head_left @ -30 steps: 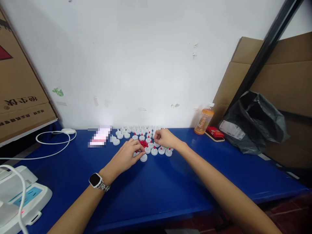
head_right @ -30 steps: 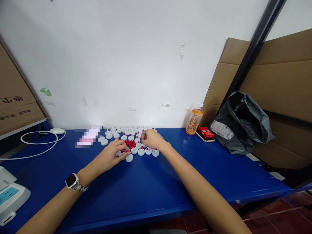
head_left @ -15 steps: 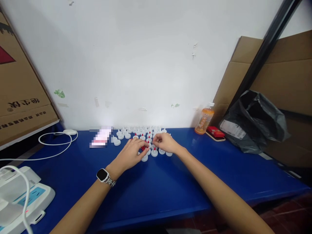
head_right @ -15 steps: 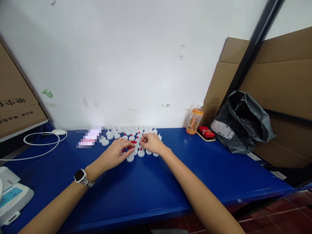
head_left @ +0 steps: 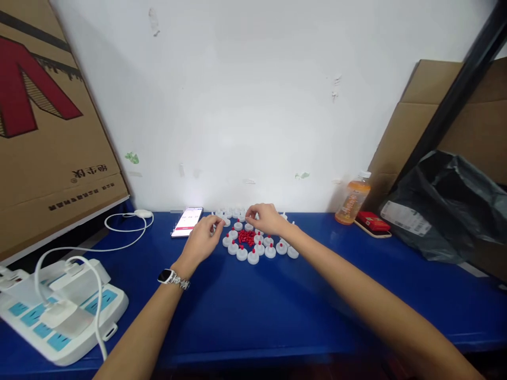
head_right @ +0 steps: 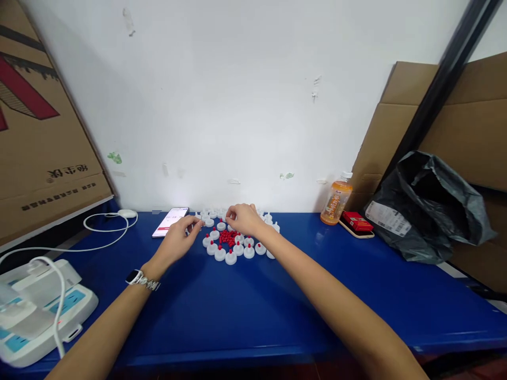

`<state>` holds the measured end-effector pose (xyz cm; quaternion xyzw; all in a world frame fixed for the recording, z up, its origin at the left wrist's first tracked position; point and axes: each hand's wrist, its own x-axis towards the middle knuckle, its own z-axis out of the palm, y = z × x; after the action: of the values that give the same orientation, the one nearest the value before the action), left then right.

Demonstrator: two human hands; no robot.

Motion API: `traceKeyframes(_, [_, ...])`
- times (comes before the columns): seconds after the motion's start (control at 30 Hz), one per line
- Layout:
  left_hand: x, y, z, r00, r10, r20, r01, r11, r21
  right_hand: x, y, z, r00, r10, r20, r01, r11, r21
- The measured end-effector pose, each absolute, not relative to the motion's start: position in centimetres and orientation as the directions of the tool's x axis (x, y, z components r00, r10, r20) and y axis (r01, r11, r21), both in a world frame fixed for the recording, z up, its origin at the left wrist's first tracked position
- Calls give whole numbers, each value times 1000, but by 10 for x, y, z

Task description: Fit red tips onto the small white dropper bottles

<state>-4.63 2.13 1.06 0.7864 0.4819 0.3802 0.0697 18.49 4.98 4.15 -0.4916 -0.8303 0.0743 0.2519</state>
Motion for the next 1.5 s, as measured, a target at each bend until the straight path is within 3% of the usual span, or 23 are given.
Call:
traceKeyframes(0.2, [-65,21,-3,187,838,512,697,-481,533,131,96,43,-403,895,192,871,439,-219])
traceKeyframes(0.5, [-66,23,-7,163,814,558,712,-489,504,100,106,37,-382,906,184,874,419,-246])
traceKeyframes(0.6, [-59,16,-3,154,760,631,706,-532,468,115,80,45,-347,902,257,834,422,-356])
traceKeyframes(0.67, [-51,10,0,214,724,656,684,-590,429,127,56,48,-333,888,317,685,459,-565])
traceKeyframes(0.73, [-43,5,2,311,711,631,656,-641,398,138,33,47,-335,870,363,533,493,-688])
traceKeyframes(0.83, [-36,1,2,398,715,575,627,-669,399,154,10,39,-304,869,391,464,494,-736])
traceKeyframes(0.97, [-38,1,2,379,744,550,642,-639,423,173,8,27,-306,874,377,643,482,-596])
traceKeyframes(1.1, [-39,2,1,373,753,542,644,-630,433,172,19,30,-488,855,176,788,518,-332])
traceKeyframes(1.2, [-39,3,-1,383,757,530,643,-630,435,157,24,37,-539,839,70,814,541,-211])
traceKeyframes(1.37, [-39,3,-4,393,761,517,637,-631,443,142,26,37,-540,842,-1,830,532,-167])
traceKeyframes(1.5, [-37,0,-2,408,762,503,625,-634,454,151,23,31,-525,842,125,808,539,-238])
